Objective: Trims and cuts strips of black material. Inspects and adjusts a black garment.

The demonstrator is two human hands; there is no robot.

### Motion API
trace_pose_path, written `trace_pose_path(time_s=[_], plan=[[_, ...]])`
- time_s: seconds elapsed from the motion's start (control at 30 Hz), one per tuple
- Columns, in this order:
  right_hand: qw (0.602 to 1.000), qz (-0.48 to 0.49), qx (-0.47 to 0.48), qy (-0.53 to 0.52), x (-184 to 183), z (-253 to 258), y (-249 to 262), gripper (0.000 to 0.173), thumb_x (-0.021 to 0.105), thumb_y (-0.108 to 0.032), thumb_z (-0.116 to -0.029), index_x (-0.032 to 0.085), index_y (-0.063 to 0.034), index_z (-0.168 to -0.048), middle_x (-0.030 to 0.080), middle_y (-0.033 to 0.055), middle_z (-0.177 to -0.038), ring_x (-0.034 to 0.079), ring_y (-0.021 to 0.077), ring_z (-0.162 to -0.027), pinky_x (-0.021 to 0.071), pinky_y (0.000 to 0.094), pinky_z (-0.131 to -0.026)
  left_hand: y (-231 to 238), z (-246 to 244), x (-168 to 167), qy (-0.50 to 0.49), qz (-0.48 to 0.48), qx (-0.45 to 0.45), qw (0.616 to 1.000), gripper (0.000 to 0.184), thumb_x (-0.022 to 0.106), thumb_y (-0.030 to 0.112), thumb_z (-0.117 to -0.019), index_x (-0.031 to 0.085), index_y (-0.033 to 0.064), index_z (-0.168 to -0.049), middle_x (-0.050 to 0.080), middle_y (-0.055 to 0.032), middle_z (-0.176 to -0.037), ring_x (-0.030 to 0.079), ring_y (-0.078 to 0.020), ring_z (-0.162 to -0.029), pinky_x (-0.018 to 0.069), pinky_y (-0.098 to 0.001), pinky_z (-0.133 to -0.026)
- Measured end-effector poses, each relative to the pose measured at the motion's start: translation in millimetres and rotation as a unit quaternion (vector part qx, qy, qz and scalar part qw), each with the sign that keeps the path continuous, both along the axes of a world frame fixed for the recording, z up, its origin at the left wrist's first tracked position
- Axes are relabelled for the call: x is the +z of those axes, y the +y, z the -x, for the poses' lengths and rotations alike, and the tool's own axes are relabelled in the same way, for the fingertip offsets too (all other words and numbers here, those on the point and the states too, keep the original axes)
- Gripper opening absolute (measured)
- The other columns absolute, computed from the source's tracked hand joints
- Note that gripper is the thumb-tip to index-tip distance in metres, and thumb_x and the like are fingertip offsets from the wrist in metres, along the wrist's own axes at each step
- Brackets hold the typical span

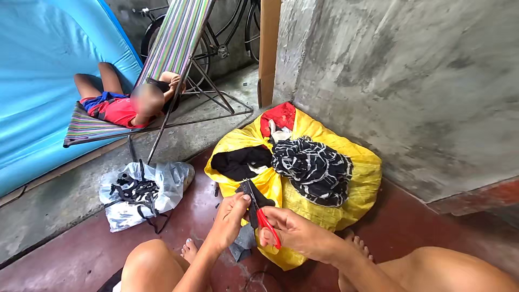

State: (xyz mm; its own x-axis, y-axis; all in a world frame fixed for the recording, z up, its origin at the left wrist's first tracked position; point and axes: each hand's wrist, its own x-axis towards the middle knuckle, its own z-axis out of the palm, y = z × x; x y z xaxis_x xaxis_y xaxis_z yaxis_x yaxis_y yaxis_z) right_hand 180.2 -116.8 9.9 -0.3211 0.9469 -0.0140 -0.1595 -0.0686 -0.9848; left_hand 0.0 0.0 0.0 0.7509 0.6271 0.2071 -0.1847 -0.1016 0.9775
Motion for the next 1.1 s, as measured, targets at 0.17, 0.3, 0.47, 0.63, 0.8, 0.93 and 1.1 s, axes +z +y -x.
trace_pose_path(time_s=[0.17, 0.3, 0.47, 0.63, 0.8, 0.93, 1.1], plan=[[1.000, -0.002, 0.012, -0.004, 4.1, -4.6, -6.0, 0.038, 0.066, -0.039, -0.0992, 0.060, -0.0092, -0.121, 0.067, -0.0032, -0.091, 0.065, 0.0066, -0.084, 0.0548, 0.0255, -0.080, -6.0, -1.9, 3.5, -0.009, -0.004, -0.001, 1.000, 0.042, 0.033, 0.022, -0.1086, 0.067, 0.0062, -0.089, 0.068, 0.0011, -0.078, 0.065, -0.0051, -0.072, 0.0556, -0.0239, -0.067], [1.000, -0.006, 0.014, -0.016, 3.7, -4.6, -5.8, 0.039, 0.065, -0.039, -0.1000, 0.061, -0.0083, -0.123, 0.067, -0.0019, -0.092, 0.065, 0.0074, -0.084, 0.0552, 0.0255, -0.078, -5.3, -0.2, 3.9, -0.017, -0.001, -0.011, 1.000, 0.042, 0.034, 0.023, -0.1090, 0.067, 0.0056, -0.090, 0.069, 0.0000, -0.079, 0.066, -0.0057, -0.073, 0.0567, -0.0244, -0.069], [0.999, 0.009, 0.030, -0.007, 4.0, -7.4, -7.2, 0.035, 0.064, -0.039, -0.1007, 0.060, -0.0092, -0.119, 0.067, -0.0016, -0.093, 0.065, 0.0083, -0.087, 0.0540, 0.0275, -0.082, -5.2, -0.9, 3.4, 0.017, -0.044, -0.011, 0.999, 0.039, 0.036, 0.018, -0.1065, 0.064, 0.0076, -0.082, 0.064, 0.0033, -0.072, 0.062, -0.0033, -0.068, 0.0533, -0.0230, -0.066], [1.000, 0.007, 0.023, -0.015, 3.8, -8.0, -8.5, 0.035, 0.064, -0.040, -0.1005, 0.061, -0.0106, -0.121, 0.066, -0.0030, -0.092, 0.064, 0.0073, -0.085, 0.0544, 0.0261, -0.079, -4.9, -0.5, 3.7, 0.011, -0.059, -0.017, 0.998, 0.038, 0.036, 0.016, -0.1064, 0.062, 0.0083, -0.079, 0.064, 0.0040, -0.072, 0.062, -0.0028, -0.069, 0.0536, -0.0231, -0.067], [0.999, 0.023, 0.039, -0.002, 3.3, -8.8, -9.7, 0.034, 0.064, -0.039, -0.1004, 0.060, -0.0111, -0.120, 0.067, -0.0026, -0.094, 0.065, 0.0079, -0.087, 0.0544, 0.0270, -0.082, -4.7, 0.2, 1.7, 0.010, -0.073, -0.026, 0.997, 0.038, 0.038, 0.016, -0.1064, 0.062, 0.0077, -0.078, 0.063, 0.0043, -0.072, 0.062, -0.0023, -0.069, 0.0529, -0.0231, -0.066], [0.999, 0.018, 0.044, -0.006, 3.1, -9.2, -9.8, 0.033, 0.063, -0.039, -0.1009, 0.060, -0.0107, -0.118, 0.067, -0.0025, -0.093, 0.064, 0.0079, -0.087, 0.0539, 0.0269, -0.082, -5.0, 1.1, 2.9, 0.023, -0.088, -0.026, 0.995, 0.038, 0.038, 0.015, -0.1057, 0.063, 0.0063, -0.078, 0.064, 0.0036, -0.072, 0.062, -0.0026, -0.069, 0.0533, -0.0229, -0.065], [0.999, 0.014, 0.038, -0.012, 3.6, -9.9, -9.8, 0.035, 0.065, -0.040, -0.0998, 0.062, -0.0108, -0.120, 0.067, -0.0031, -0.092, 0.065, 0.0069, -0.084, 0.0542, 0.0250, -0.078, -4.3, 2.4, 5.1, 0.008, -0.058, -0.038, 0.998, 0.036, 0.037, 0.013, -0.1051, 0.064, 0.0081, -0.081, 0.064, 0.0059, -0.073, 0.062, -0.0012, -0.071, 0.0533, -0.0222, -0.068]])
